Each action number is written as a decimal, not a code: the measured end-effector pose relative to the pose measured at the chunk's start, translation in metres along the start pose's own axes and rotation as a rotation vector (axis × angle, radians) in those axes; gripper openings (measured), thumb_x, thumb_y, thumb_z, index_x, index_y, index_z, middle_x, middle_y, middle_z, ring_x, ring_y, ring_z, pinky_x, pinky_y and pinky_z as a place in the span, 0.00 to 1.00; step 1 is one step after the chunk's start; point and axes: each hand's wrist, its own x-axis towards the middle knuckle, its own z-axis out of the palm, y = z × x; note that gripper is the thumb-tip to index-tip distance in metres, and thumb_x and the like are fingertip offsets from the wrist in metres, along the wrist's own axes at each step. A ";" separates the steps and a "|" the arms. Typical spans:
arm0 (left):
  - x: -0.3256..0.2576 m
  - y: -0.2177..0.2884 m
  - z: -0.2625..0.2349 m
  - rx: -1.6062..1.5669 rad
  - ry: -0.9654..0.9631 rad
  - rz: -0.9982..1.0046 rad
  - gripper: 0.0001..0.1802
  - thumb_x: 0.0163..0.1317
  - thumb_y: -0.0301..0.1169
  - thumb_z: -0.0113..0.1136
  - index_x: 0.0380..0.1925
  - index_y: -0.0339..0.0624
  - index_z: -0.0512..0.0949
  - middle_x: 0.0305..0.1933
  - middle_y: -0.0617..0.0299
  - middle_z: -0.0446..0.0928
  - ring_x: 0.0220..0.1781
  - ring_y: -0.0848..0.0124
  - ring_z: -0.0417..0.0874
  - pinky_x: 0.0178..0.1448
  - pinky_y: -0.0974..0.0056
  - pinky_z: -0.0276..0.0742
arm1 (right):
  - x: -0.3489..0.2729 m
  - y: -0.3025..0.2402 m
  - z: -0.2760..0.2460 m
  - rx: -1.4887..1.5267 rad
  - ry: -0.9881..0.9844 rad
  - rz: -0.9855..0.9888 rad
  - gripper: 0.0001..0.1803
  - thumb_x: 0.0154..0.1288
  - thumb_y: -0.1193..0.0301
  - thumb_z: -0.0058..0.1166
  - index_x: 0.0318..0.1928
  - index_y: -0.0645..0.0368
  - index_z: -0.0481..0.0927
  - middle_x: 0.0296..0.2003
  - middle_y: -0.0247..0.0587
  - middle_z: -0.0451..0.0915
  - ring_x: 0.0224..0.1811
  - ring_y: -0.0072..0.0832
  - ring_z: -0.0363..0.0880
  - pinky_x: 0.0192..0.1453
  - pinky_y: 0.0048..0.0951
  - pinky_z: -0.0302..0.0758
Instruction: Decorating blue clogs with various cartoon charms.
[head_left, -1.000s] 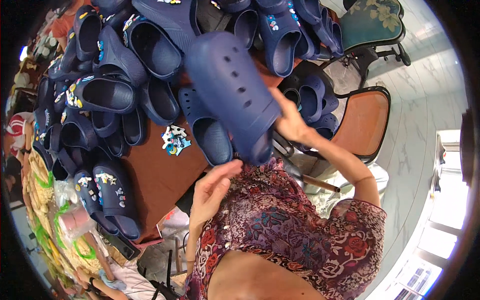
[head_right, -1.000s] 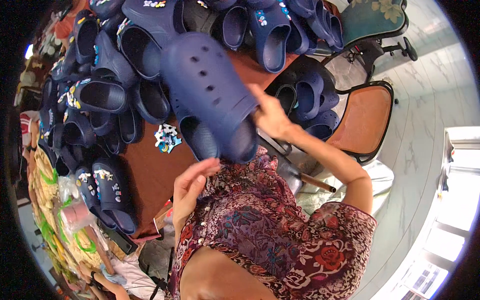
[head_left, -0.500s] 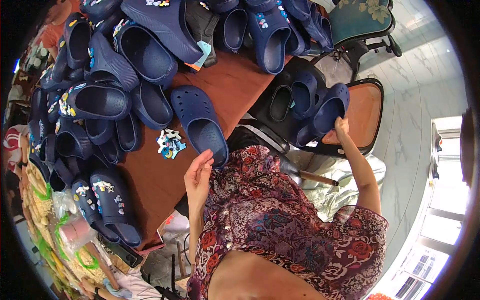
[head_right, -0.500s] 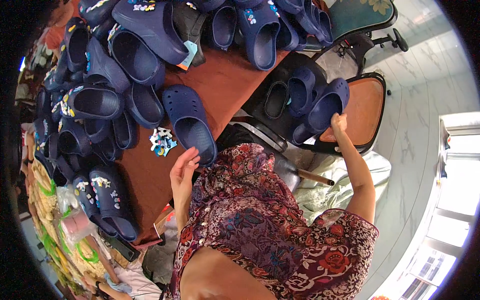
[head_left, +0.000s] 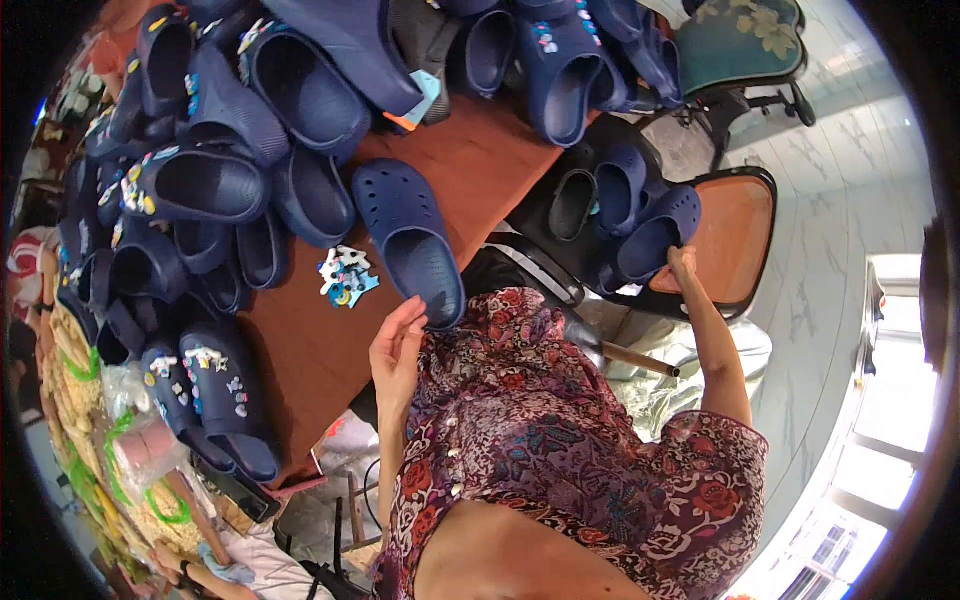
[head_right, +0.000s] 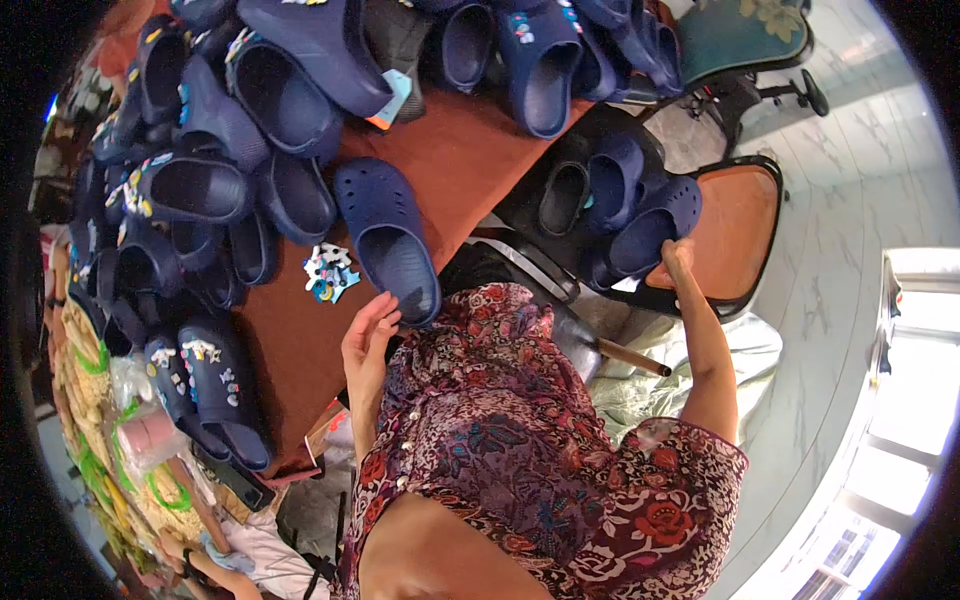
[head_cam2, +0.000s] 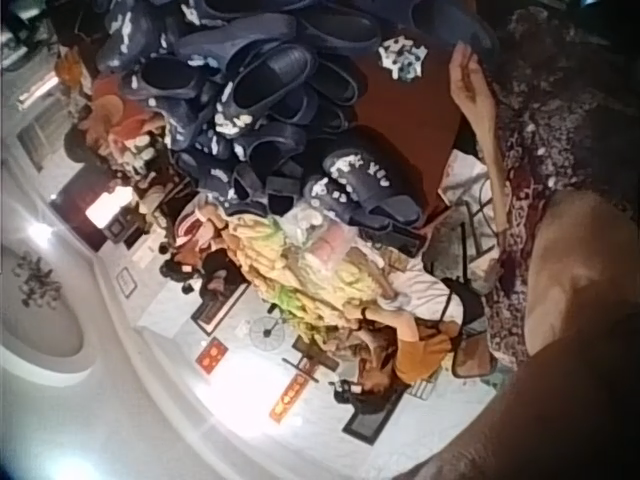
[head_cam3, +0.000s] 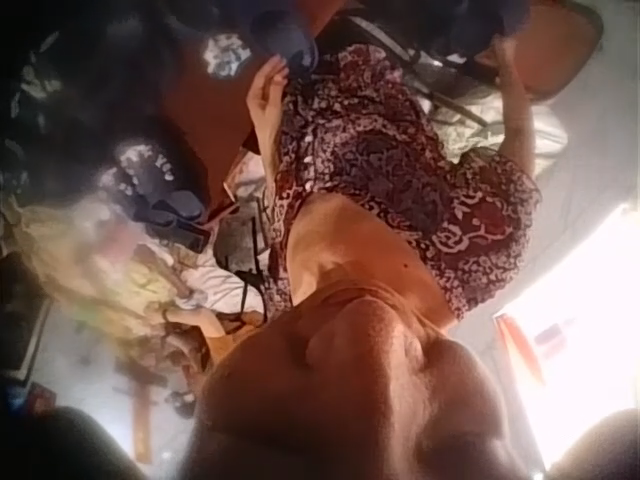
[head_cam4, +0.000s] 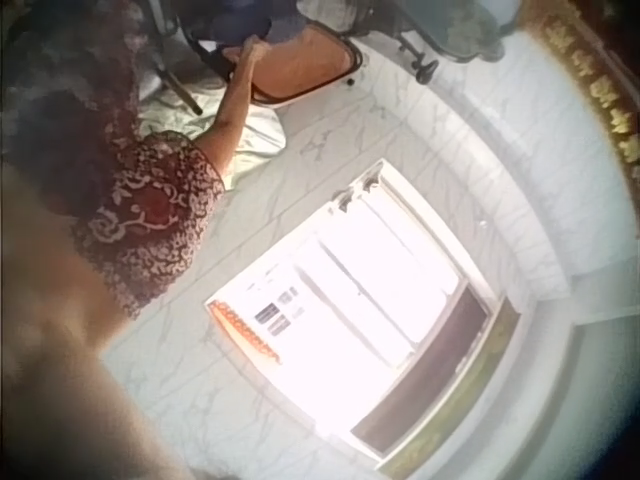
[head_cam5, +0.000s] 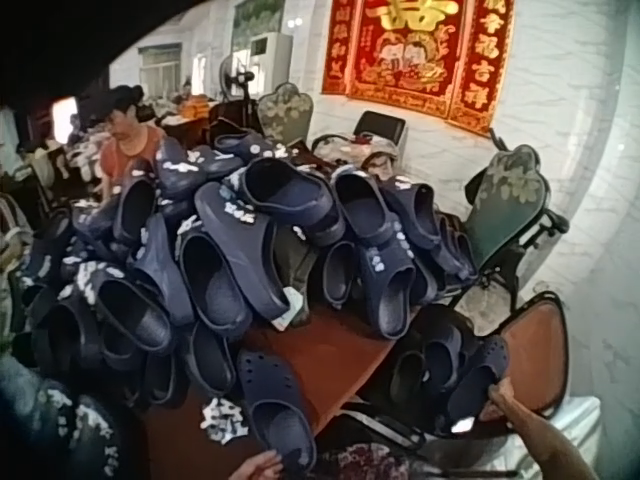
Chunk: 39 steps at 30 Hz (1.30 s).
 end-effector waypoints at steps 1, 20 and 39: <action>0.007 0.001 -0.003 -0.005 -0.015 -0.024 0.18 0.70 0.23 0.50 0.58 0.32 0.73 0.58 0.53 0.76 0.59 0.67 0.77 0.64 0.65 0.70 | 0.015 0.016 0.011 -0.075 0.009 -0.053 0.22 0.53 0.64 0.50 0.38 0.75 0.80 0.35 0.67 0.81 0.36 0.50 0.84 0.42 0.44 0.79; -0.011 -0.035 -0.037 -0.072 0.332 0.170 0.18 0.68 0.22 0.49 0.58 0.36 0.73 0.54 0.60 0.77 0.54 0.75 0.77 0.60 0.68 0.72 | -0.311 -0.292 0.000 0.733 -0.485 -1.229 0.09 0.65 0.84 0.44 0.39 0.64 0.77 0.39 0.38 0.75 0.43 0.26 0.74 0.49 0.25 0.70; -0.062 0.006 -0.168 0.567 1.631 0.448 0.23 0.54 0.22 0.60 0.52 0.35 0.70 0.46 0.54 0.68 0.48 0.64 0.69 0.54 0.62 0.66 | -0.444 -0.358 0.003 0.176 -0.327 -1.972 0.18 0.59 0.73 0.56 0.51 0.62 0.74 0.48 0.47 0.72 0.54 0.43 0.69 0.57 0.44 0.63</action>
